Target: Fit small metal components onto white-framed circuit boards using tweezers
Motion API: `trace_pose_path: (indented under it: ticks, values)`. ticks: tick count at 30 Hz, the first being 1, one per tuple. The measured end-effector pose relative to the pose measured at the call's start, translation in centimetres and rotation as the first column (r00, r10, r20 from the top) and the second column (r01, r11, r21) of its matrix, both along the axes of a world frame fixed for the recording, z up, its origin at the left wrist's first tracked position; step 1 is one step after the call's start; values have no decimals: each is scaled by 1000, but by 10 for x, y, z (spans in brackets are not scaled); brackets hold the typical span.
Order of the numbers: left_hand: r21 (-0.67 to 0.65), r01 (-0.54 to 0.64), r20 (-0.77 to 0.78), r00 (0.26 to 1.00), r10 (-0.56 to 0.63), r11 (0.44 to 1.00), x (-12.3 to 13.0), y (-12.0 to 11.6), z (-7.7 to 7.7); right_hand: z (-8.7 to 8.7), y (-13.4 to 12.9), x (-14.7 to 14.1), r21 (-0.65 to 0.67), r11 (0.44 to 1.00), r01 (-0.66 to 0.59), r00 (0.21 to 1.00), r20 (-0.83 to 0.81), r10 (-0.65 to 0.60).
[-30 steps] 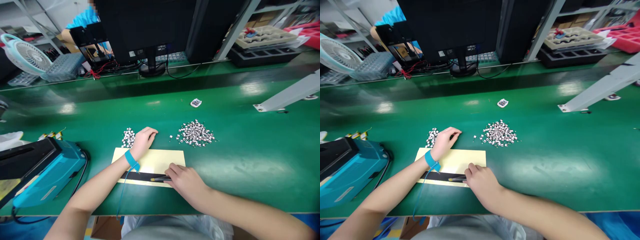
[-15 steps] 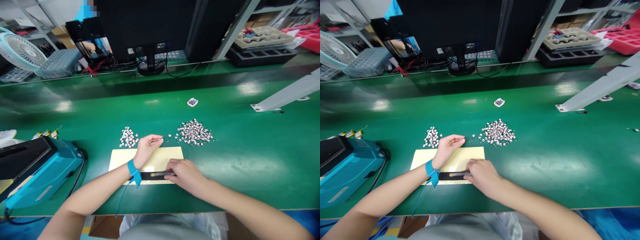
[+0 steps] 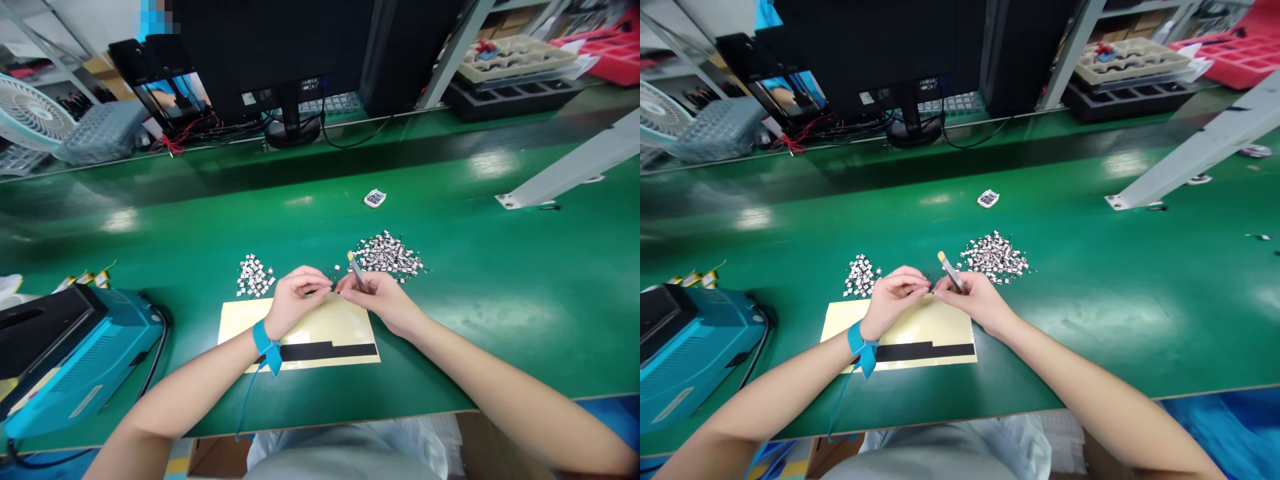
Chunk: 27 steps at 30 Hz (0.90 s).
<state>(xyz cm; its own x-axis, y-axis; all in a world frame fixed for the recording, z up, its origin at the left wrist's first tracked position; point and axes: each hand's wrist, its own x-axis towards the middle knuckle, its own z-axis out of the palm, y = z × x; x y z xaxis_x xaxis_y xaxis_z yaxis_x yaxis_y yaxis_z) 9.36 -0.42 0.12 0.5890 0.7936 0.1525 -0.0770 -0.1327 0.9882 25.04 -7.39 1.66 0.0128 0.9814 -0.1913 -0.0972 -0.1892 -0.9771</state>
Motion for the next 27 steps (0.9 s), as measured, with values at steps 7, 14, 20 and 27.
trace_pose_path:
  ticks: [7, 14, 20, 27]
  values:
    - [314, -19, -61, 997, 41, 949, -2, -7, -4, 0, -1, -9, 18, 999, 28, 995, -96, -26]
    - [670, -9, -138, 981, 137, 742, -6, -7, 0, -2, -2, -9, 35, 999, -2, 1000, 15, 2]
    - [776, 6, -136, 978, 158, 631, -6, -6, 1, -5, -3, -10, 20, 1000, -7, 999, 52, 6]
    - [811, 18, -144, 975, 170, 584, -6, -5, -1, -6, -2, -13, -35, 998, 52, 999, 3, -51]
